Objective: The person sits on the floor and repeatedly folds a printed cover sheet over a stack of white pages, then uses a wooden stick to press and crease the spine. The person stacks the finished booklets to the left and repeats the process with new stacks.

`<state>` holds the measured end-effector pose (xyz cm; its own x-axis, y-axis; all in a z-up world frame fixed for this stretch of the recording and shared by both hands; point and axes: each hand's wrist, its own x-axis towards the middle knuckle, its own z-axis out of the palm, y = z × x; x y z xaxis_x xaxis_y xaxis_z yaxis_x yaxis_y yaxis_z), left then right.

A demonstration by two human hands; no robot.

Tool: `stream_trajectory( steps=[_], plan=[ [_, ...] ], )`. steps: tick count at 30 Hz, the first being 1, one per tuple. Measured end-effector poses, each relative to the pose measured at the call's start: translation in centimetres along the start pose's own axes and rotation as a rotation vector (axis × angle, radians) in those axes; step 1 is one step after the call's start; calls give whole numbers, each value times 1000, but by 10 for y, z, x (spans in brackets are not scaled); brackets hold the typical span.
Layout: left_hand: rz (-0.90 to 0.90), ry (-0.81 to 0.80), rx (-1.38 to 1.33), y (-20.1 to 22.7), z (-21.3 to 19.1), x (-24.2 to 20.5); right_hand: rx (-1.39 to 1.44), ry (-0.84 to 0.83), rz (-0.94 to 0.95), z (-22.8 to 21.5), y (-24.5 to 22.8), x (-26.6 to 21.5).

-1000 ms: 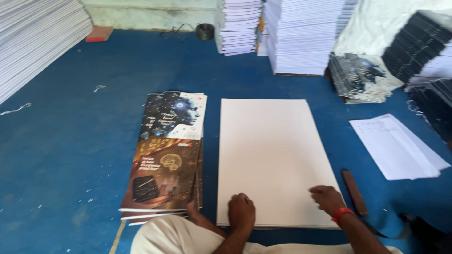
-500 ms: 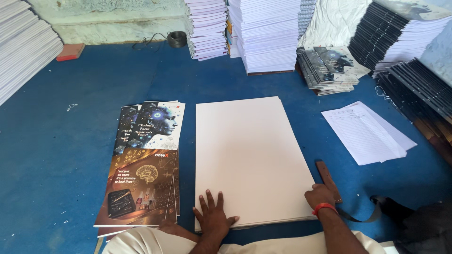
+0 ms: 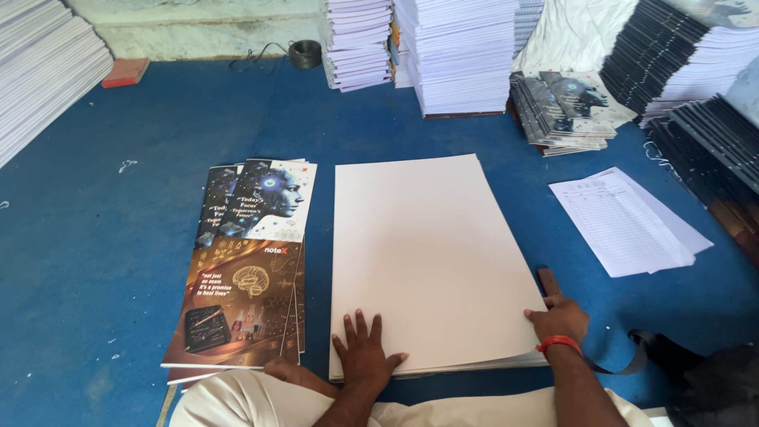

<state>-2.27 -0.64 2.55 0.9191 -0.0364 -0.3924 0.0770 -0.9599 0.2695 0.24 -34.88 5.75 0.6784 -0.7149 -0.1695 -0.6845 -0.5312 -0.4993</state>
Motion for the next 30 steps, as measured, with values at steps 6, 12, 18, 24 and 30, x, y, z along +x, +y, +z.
stream_trajectory(
  steps=[6, 12, 18, 24, 30],
  plan=[
    [-79, 63, -101, -3, 0, 6, 92, 86, 1, -4, 5, 3],
    [-102, 94, -136, -4, 8, 15, 23, 155, -153, -22, 10, 15],
    [-64, 132, -81, -7, 21, 22, -16, 255, -125, -62, -4, 3],
    [174, 176, -24, -1, 20, 34, -202, 399, -356, -93, -37, -43],
    [291, 175, 24, 7, 11, 50, -338, 466, -698, -95, -81, -92]
  ],
)
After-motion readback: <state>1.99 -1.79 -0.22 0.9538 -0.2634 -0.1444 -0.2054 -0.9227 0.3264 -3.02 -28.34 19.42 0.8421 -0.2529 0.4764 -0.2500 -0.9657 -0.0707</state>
